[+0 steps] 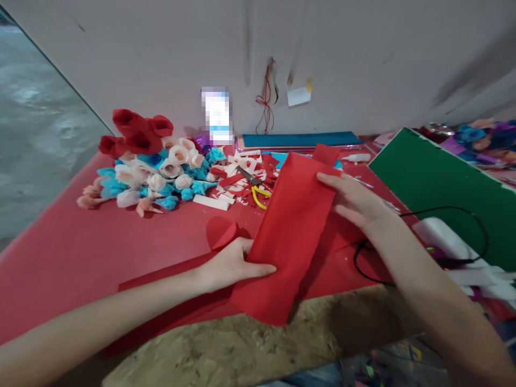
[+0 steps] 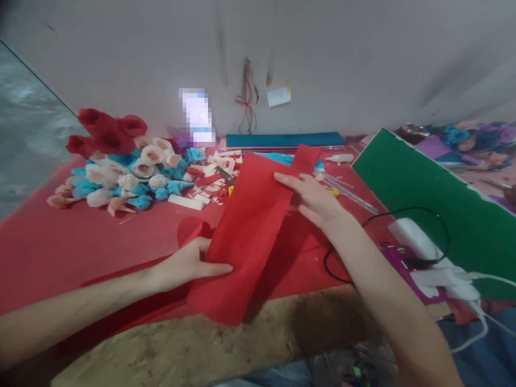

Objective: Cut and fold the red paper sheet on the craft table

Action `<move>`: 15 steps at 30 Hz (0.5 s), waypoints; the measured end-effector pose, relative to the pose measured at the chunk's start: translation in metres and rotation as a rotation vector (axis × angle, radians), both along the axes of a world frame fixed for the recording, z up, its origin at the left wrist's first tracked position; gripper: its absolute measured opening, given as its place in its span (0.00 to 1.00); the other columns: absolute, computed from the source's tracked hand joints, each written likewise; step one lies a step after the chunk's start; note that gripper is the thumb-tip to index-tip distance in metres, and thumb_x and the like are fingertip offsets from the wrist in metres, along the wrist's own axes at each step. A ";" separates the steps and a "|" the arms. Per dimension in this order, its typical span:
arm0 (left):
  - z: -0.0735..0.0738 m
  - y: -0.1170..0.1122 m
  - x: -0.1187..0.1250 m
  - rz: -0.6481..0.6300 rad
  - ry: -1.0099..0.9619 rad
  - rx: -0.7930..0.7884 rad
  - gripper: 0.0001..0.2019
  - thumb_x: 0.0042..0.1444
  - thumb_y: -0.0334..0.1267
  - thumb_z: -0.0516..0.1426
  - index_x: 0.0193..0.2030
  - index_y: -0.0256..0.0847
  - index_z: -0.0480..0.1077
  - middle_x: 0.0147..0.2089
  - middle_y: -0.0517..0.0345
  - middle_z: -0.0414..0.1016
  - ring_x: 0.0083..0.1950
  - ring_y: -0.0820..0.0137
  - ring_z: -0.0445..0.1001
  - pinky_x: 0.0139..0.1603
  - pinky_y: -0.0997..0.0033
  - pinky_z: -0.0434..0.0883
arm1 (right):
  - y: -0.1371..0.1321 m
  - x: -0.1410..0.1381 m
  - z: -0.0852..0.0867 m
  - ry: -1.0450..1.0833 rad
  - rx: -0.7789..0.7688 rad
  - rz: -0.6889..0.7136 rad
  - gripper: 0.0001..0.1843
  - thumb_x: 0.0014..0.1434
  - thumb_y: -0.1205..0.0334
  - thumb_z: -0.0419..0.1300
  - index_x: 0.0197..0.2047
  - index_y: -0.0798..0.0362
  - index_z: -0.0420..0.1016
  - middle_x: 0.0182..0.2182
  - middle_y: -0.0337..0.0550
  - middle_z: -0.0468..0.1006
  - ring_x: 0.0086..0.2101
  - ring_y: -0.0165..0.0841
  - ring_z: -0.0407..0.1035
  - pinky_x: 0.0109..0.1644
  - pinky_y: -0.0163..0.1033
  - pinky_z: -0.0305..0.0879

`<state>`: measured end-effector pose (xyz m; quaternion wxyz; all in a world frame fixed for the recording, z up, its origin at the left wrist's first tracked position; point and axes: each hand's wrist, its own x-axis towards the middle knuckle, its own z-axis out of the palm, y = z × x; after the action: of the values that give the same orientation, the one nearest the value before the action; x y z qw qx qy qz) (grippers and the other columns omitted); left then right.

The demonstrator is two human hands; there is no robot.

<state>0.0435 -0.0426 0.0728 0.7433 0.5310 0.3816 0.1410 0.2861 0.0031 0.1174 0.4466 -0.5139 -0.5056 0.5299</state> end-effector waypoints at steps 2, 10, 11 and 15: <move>-0.006 -0.001 -0.002 0.013 0.010 -0.021 0.13 0.48 0.39 0.62 0.41 0.38 0.72 0.42 0.54 0.78 0.43 0.64 0.77 0.43 0.68 0.74 | 0.001 0.000 -0.022 -0.006 -0.067 -0.009 0.10 0.50 0.55 0.62 0.32 0.54 0.74 0.32 0.46 0.78 0.32 0.36 0.73 0.39 0.43 0.72; -0.025 -0.011 -0.015 -0.022 0.094 -0.040 0.40 0.51 0.40 0.57 0.65 0.43 0.35 0.32 0.60 0.72 0.27 0.68 0.76 0.25 0.70 0.72 | -0.001 0.012 -0.072 -0.160 -0.176 -0.179 0.12 0.58 0.57 0.56 0.34 0.59 0.70 0.27 0.39 0.73 0.27 0.26 0.69 0.33 0.36 0.68; -0.024 -0.011 -0.016 -0.054 0.152 0.034 0.39 0.52 0.40 0.56 0.65 0.44 0.37 0.30 0.61 0.71 0.25 0.69 0.74 0.24 0.72 0.70 | -0.002 0.013 -0.074 -0.189 -0.186 -0.181 0.12 0.59 0.57 0.55 0.35 0.59 0.69 0.27 0.38 0.72 0.27 0.25 0.68 0.32 0.35 0.68; -0.006 -0.008 -0.018 -0.268 0.577 0.773 0.26 0.54 0.41 0.52 0.61 0.44 0.54 0.26 0.61 0.71 0.25 0.68 0.71 0.25 0.73 0.63 | -0.005 0.015 -0.072 -0.326 -0.164 -0.176 0.15 0.58 0.55 0.56 0.28 0.59 0.69 0.23 0.36 0.70 0.22 0.24 0.65 0.27 0.32 0.64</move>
<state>0.0259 -0.0509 0.0673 0.3680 0.8294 0.4197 0.0227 0.3012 -0.0014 0.0458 0.3601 -0.6698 -0.4795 0.4380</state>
